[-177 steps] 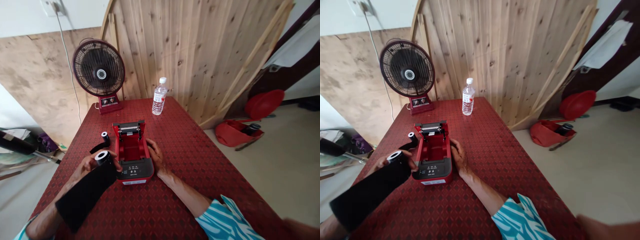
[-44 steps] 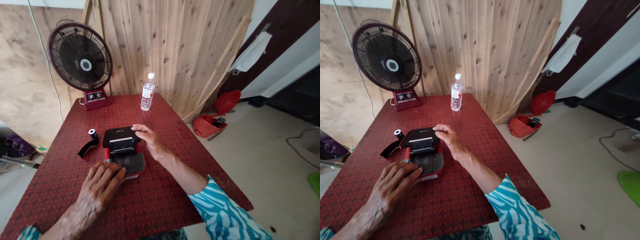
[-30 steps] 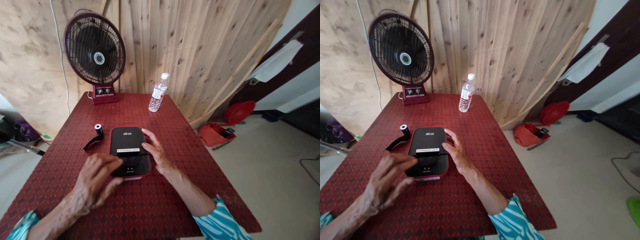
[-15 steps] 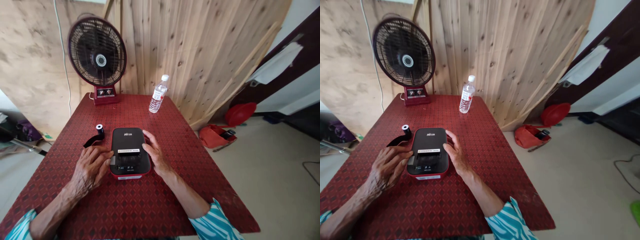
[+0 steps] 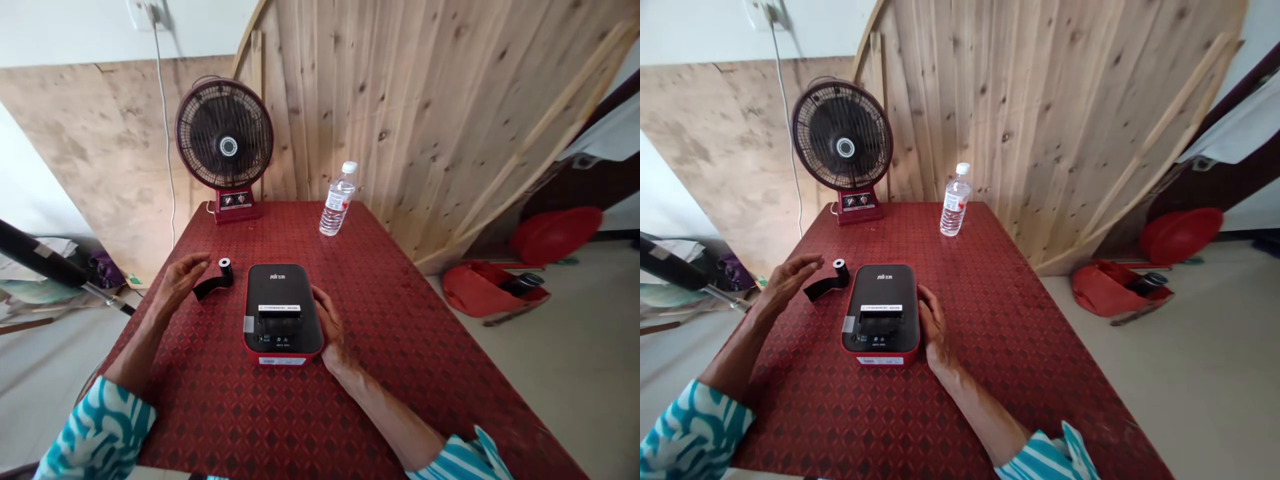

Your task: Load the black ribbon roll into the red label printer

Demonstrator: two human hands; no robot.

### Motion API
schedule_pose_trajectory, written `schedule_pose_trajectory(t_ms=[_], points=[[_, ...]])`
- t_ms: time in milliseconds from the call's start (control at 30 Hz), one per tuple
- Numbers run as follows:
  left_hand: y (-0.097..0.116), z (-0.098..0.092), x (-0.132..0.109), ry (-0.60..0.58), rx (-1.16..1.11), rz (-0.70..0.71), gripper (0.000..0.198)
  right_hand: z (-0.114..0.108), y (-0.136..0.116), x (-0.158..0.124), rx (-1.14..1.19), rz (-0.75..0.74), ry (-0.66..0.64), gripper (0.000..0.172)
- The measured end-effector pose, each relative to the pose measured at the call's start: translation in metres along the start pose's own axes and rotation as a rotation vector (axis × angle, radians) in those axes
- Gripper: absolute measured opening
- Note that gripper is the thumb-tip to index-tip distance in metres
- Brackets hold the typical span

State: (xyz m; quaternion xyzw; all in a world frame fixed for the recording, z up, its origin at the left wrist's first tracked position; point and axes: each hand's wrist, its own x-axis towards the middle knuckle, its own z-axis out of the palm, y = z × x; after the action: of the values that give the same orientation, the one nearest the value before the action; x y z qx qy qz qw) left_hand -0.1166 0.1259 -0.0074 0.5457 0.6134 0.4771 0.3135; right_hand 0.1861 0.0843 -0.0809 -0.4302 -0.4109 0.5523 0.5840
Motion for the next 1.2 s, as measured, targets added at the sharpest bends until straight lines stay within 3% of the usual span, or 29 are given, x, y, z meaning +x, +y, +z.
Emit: schedule_pose_trajectory(t_ms=[100,200,333,400,533,700,900,1067,1200], points=[[0.011,0.005,0.007,0.023,0.003,0.024,0.063,0.000,-0.001,0.000,-0.012,-0.012,0.018,0.039],[0.030,0.011,-0.014,0.056,-0.003,0.055,0.055,0.000,-0.005,0.000,-0.044,-0.030,0.014,0.037],[0.052,0.025,-0.061,-0.274,0.010,-0.038,0.053,-0.001,-0.009,-0.001,-0.074,-0.025,-0.004,0.037],[0.054,0.035,-0.075,-0.371,-0.044,-0.099,0.054,-0.001,-0.009,-0.001,-0.068,-0.008,-0.017,0.037],[0.044,0.046,-0.081,-0.496,-0.198,-0.238,0.068,-0.002,-0.005,-0.002,-0.074,-0.017,-0.020,0.035],[0.034,0.043,-0.079,-0.583,-0.248,-0.276,0.091,-0.003,-0.002,-0.001,-0.088,-0.034,-0.004,0.037],[0.035,0.045,-0.082,-0.572,-0.296,-0.327,0.093,-0.001,-0.006,-0.002,-0.092,-0.048,0.000,0.035],[0.032,0.050,-0.085,-0.541,-0.473,-0.454,0.095,0.001,-0.004,-0.002,-0.075,-0.035,0.019,0.037],[0.026,0.055,-0.087,-0.519,-0.540,-0.461,0.098,0.001,-0.004,-0.002,-0.081,-0.036,0.016,0.038]])
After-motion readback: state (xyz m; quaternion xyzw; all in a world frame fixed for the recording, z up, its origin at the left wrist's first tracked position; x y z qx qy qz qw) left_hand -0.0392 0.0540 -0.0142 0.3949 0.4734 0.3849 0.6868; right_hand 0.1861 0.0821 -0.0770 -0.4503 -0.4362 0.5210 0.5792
